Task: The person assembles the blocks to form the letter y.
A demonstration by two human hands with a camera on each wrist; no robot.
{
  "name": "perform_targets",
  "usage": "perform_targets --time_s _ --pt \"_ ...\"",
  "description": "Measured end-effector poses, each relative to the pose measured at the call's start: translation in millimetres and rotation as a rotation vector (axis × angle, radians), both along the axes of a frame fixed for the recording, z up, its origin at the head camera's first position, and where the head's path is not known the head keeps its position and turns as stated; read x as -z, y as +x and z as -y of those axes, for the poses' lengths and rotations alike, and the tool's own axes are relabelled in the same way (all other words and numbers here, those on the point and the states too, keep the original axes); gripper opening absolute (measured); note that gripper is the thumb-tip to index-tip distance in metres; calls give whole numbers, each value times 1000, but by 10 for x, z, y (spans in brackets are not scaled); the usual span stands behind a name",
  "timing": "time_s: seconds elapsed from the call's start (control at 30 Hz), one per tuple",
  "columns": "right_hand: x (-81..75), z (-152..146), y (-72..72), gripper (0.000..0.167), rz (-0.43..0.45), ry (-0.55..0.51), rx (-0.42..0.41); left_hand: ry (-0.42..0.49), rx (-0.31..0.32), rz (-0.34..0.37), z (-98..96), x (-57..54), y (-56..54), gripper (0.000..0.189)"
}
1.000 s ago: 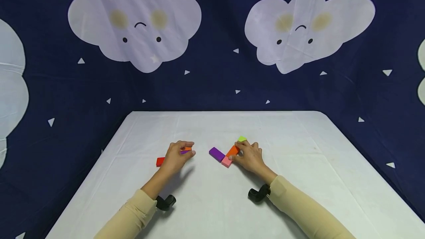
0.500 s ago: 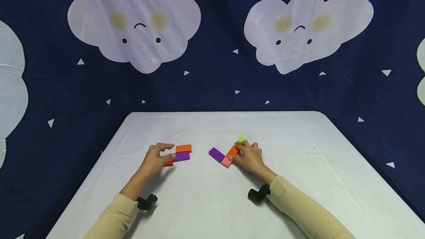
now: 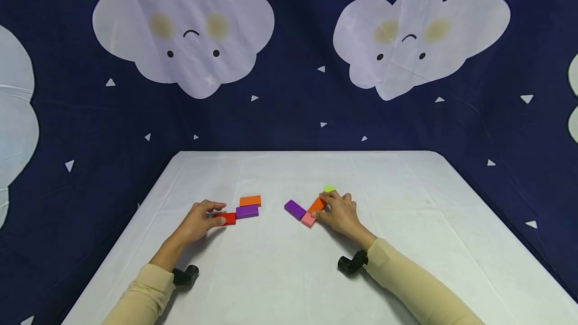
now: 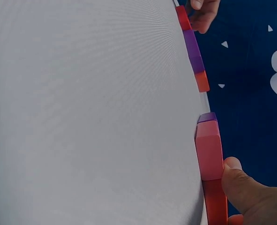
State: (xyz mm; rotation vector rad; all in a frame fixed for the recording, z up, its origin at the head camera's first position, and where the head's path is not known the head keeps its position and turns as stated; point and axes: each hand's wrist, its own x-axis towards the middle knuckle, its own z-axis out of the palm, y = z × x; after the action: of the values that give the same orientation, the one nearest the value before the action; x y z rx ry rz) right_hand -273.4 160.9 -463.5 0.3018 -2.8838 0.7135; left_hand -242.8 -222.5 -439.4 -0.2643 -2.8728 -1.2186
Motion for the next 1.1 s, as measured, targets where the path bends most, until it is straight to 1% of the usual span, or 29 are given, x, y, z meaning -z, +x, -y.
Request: perform_targets --time_s 0.23,0.4,0.6,0.8,1.1 --pt "-6 -3 6 65 1 -7 -4 12 44 8 55 41 -18 39" --pt "-11 -5 6 65 -11 -3 -4 13 58 15 62 44 -28 38" --pt "-15 -4 14 65 -2 -5 -3 20 63 25 73 66 -35 36" --pt "-21 -3 24 64 3 -5 1 10 57 11 77 95 -44 35" --pt "-34 0 35 64 3 -8 -3 4 37 25 62 89 -37 31"
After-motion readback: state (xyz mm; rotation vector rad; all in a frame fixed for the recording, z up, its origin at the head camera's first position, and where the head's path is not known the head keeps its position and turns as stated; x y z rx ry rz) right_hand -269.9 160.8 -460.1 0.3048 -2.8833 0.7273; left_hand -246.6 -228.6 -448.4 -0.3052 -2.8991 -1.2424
